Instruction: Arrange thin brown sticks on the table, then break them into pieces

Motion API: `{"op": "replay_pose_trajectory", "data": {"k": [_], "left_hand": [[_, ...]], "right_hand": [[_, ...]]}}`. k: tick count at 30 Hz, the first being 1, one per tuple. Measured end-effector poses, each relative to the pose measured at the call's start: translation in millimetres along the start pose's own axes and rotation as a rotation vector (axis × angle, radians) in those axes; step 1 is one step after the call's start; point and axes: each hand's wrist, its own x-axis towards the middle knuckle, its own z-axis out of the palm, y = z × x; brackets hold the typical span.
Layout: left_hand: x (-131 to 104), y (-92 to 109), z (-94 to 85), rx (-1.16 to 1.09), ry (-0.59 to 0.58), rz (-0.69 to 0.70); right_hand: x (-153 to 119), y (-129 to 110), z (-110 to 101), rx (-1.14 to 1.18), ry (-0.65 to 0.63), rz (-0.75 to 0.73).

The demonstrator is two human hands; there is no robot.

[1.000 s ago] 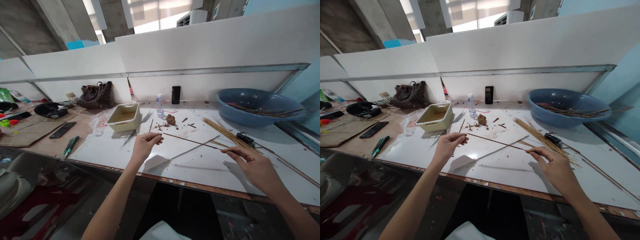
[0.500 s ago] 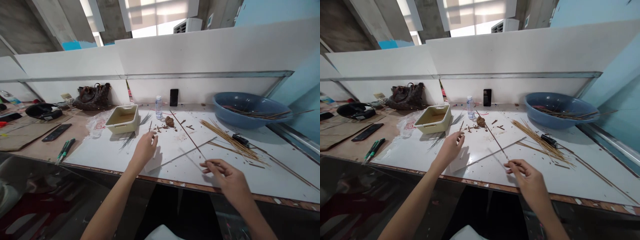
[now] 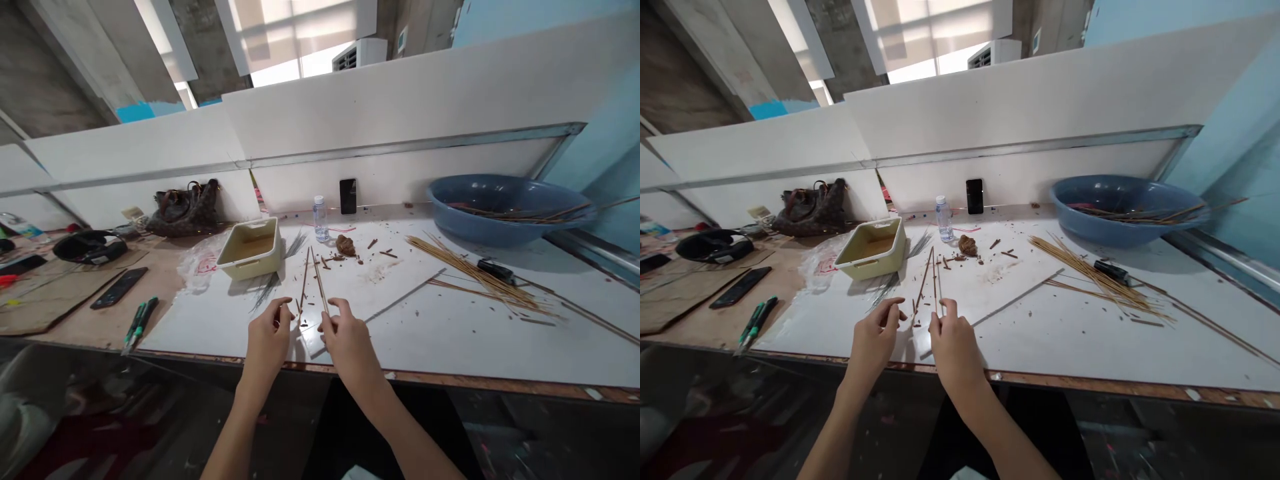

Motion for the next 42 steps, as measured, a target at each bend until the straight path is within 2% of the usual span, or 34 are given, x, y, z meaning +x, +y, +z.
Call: {"op": "replay_pose_trajectory", "data": {"k": [4,6,8,10,15,19,23,27,31,37,42], "left_hand": [[-6,-16,-7.2,0.184,-0.071,-0.002],[-10,-21,-5.0,0.296,-0.113,0.021],[-13,-21,0.8,0.4,-0.107,0.055],[-15,-19,8.4,0.483,-0.09,0.102],[-10,-11,20.8,0.547,-0.151,0.163],[-5,-12,21.7,0.503,-0.174,0.177],[-3,-14,19.3,0.451,-0.164,0.16],[-1,-15,13.1,0.201,-0.155,0.065],[6,-19,1.8,-0.049,-0.159,-0.105],[18,-28,-14.3,-0.141,-0.141,-0.208],[19,-33,-16.4,-0.268,-0.159,-0.299]], "right_hand": [[18,-21,23,-0.203,-0.076,-0.067],[22,-24,31,-0.236,-0.061,-0.112],[23,-22,34,-0.226,-0.038,-0.119],[22,-16,32,-0.202,-0.01,-0.099],[17,4,11,-0.122,0.028,-0.055],[18,10,-4,-0.116,0.027,-0.068],[17,12,-7,-0.123,-0.025,-0.104],[12,6,-1,-0.118,-0.086,-0.128],[13,-8,9,-0.126,-0.156,-0.106],[19,-24,38,-0.13,-0.178,-0.11],[26,-36,59,-0.156,-0.182,-0.083]]}}
